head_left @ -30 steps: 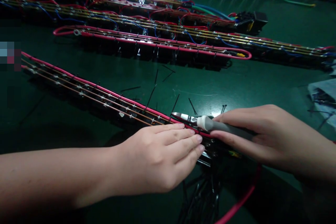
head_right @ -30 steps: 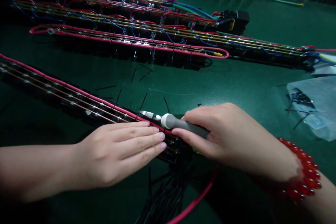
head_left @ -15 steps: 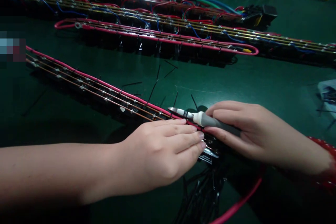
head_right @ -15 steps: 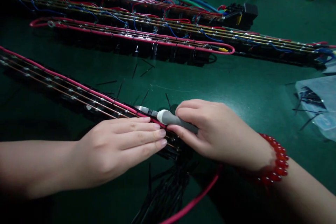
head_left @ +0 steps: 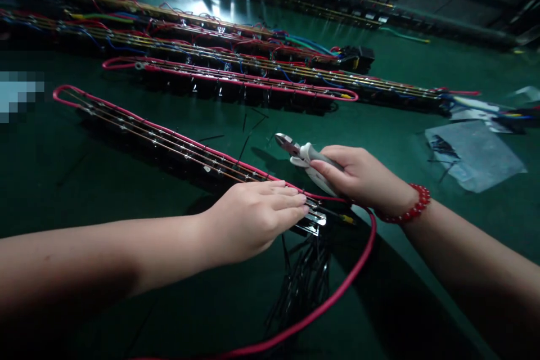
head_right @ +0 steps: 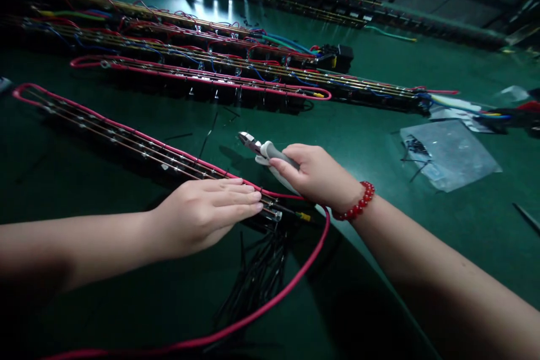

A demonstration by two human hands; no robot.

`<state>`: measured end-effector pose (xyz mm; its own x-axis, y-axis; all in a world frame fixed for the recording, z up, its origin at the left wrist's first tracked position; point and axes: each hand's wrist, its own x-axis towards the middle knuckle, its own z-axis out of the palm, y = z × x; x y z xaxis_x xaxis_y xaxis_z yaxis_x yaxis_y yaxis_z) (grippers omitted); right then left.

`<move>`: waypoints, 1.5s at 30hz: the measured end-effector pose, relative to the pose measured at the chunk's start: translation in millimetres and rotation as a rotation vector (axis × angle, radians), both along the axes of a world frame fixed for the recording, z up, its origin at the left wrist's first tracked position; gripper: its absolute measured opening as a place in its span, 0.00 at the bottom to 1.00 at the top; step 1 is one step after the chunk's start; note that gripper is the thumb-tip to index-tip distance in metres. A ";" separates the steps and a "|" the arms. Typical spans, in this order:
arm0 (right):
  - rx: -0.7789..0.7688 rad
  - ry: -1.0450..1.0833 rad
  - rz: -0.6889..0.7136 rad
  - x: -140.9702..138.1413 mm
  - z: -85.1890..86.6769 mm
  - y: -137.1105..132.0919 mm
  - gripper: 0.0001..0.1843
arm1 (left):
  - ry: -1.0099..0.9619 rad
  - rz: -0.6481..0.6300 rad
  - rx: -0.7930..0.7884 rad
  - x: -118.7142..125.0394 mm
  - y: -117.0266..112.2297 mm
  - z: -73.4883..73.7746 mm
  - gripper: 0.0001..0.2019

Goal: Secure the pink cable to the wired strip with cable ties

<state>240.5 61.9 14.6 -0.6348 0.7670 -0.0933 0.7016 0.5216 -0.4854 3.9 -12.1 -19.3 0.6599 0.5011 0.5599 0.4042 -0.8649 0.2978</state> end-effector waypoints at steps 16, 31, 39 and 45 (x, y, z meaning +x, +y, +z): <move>-0.041 -0.113 0.199 -13.9 22.9 1.6 0.22 | 0.036 -0.058 0.168 3.0 9.1 -4.7 0.15; -0.073 -0.205 0.218 -35.5 38.3 8.4 0.25 | 0.051 -0.051 0.137 3.8 8.6 -5.4 0.13; -0.095 -0.246 0.201 -37.4 39.2 8.1 0.27 | 0.050 -0.043 0.122 4.1 8.0 -5.0 0.13; -0.084 -0.246 0.208 -35.9 39.9 7.2 0.28 | 0.046 -0.052 0.127 3.5 8.5 -3.5 0.14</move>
<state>204.6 69.1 54.5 -0.7278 0.6064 -0.3203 0.6856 0.6314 -0.3624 7.3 -3.7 -22.8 0.7095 0.3924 0.5853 0.3684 -0.9146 0.1667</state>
